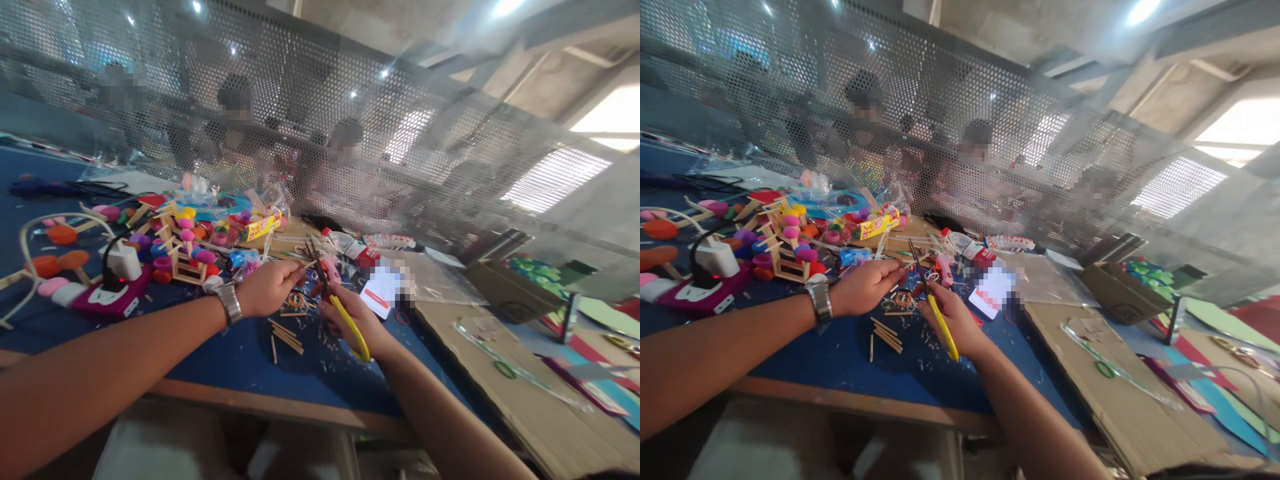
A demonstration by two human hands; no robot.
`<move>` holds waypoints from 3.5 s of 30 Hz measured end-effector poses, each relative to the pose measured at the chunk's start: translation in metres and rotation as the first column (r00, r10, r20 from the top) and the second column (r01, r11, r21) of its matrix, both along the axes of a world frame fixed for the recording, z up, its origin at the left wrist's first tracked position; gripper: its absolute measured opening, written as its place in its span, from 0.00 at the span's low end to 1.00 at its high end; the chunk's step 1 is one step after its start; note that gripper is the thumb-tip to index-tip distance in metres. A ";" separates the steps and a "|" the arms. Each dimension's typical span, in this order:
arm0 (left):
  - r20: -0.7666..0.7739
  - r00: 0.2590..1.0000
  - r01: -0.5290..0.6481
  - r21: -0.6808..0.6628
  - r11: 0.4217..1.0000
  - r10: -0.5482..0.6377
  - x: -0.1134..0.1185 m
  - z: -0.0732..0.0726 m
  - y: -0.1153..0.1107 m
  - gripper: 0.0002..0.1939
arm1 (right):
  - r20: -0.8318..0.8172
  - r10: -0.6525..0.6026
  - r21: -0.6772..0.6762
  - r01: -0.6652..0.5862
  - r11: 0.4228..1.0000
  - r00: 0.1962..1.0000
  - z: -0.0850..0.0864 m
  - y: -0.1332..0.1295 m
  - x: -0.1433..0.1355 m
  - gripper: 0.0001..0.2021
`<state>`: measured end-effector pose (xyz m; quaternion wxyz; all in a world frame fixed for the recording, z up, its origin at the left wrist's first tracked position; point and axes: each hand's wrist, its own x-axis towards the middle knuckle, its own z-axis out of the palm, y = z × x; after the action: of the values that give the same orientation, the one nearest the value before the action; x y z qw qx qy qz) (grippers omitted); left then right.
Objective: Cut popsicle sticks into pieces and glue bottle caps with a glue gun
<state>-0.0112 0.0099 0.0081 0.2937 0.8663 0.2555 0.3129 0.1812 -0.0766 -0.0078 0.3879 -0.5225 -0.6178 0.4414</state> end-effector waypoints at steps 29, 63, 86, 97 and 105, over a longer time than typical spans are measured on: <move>0.054 0.993 0.105 0.025 0.994 -0.106 -0.005 0.011 -0.001 0.15 | -0.441 0.112 -0.267 -0.250 0.931 0.890 0.009 -0.006 -0.003 0.12; 0.095 0.971 0.176 0.331 0.927 -0.218 -0.005 0.004 0.000 0.14 | 0.218 0.005 0.158 -0.041 0.987 0.976 0.009 0.001 0.009 0.15; -0.061 0.951 0.307 0.321 0.896 -0.304 0.001 -0.009 -0.002 0.21 | -0.228 -0.152 0.188 0.196 0.962 0.962 0.005 0.003 -0.009 0.28; -0.101 0.916 0.400 0.319 0.859 -0.389 0.000 -0.009 -0.001 0.17 | -0.210 -0.081 0.071 0.097 0.993 0.974 0.001 0.003 -0.008 0.19; -0.098 0.891 0.453 0.265 0.851 -0.444 0.000 -0.008 -0.003 0.14 | -0.190 -0.070 0.020 0.075 0.997 0.979 0.002 0.004 -0.009 0.19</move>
<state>-0.0110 0.0073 0.0004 0.2285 0.9397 0.0044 0.2545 0.1724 -0.0730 -0.0057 0.4679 -0.4950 -0.5645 0.4663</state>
